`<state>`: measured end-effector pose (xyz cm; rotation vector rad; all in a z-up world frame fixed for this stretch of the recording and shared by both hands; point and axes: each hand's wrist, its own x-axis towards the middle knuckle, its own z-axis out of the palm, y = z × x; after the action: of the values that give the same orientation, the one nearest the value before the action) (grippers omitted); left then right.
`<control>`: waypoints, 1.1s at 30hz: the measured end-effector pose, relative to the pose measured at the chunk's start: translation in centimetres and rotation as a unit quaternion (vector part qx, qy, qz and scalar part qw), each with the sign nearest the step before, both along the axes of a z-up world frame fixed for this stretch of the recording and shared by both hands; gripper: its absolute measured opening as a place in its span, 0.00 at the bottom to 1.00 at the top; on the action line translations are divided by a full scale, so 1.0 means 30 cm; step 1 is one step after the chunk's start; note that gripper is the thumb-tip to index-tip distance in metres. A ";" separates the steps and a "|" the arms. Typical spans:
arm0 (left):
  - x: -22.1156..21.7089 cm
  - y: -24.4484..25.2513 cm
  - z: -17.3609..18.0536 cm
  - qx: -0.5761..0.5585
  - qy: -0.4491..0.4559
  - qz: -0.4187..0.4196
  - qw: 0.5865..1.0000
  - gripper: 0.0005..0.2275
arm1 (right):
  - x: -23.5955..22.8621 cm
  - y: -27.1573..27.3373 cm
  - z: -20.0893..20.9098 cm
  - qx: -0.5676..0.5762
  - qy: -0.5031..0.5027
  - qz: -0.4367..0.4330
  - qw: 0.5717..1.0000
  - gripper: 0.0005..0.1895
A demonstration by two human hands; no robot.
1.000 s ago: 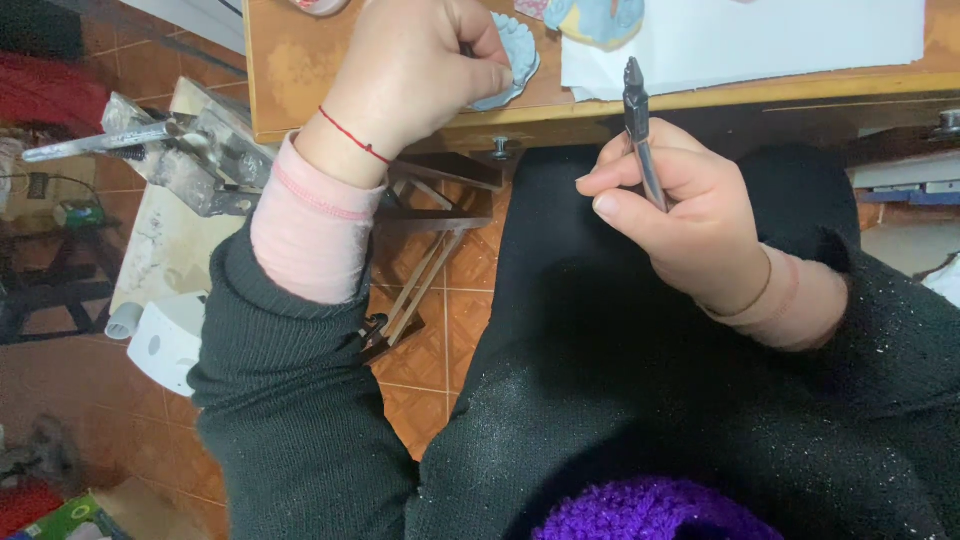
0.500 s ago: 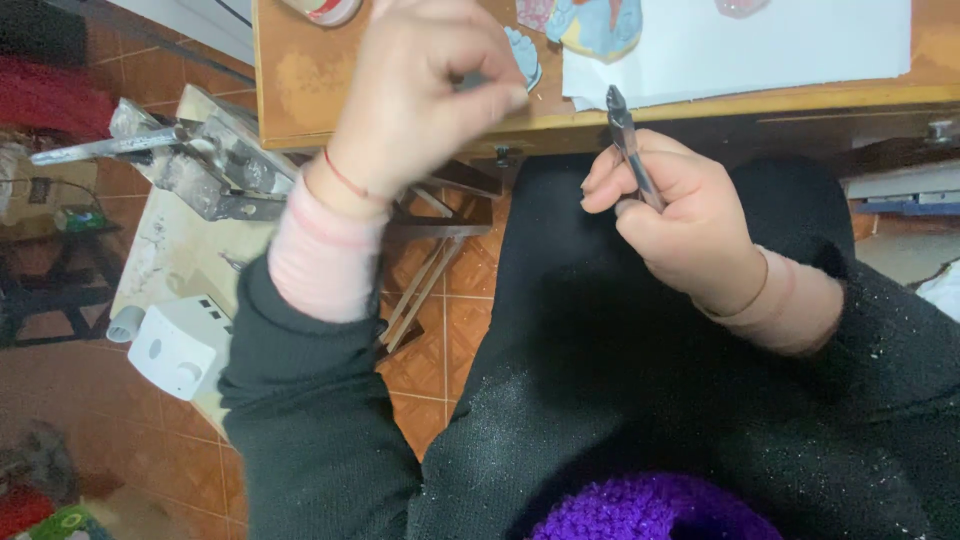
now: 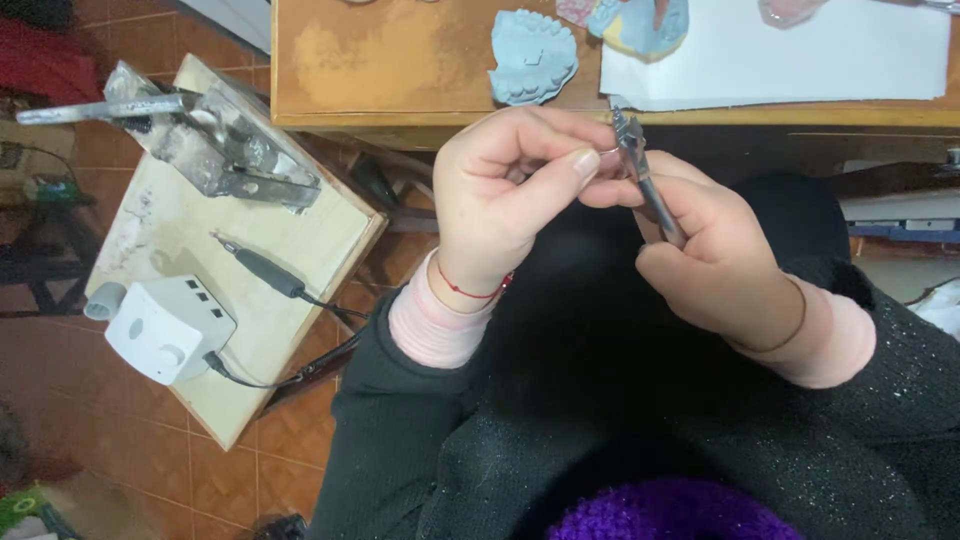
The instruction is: Adjusting a wire and placing it into a dental plaster mold at a workbench.
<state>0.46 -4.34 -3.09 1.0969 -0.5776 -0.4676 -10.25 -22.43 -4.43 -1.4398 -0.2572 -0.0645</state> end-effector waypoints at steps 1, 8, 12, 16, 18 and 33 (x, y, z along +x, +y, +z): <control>-0.003 -0.002 -0.003 0.001 -0.004 0.007 1.000 0.03 | -0.002 0.002 0.003 -0.001 0.006 -0.003 1.000 0.31; -0.014 0.000 0.003 0.000 -0.011 0.023 1.000 0.03 | -0.003 0.020 0.009 -0.158 -0.002 -0.081 0.984 0.28; -0.020 0.004 0.004 -0.003 -0.034 0.029 0.999 0.03 | 0.000 0.030 0.018 -0.210 -0.051 -0.108 0.970 0.27; -0.022 0.004 -0.001 -0.001 -0.061 0.041 0.997 0.03 | -0.002 0.033 0.014 -0.242 -0.070 -0.130 0.959 0.25; -0.023 0.009 0.006 0.006 -0.068 0.043 0.997 0.03 | -0.001 0.034 0.009 -0.247 -0.077 -0.133 0.957 0.25; -0.024 0.007 0.000 0.007 -0.076 0.046 0.996 0.03 | 0.000 0.035 -0.004 -0.250 -0.088 -0.154 0.952 0.23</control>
<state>-0.25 -4.13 -3.08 1.1748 -0.6545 -0.3107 -10.25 -21.37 -4.55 -1.9748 -0.1988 -0.4096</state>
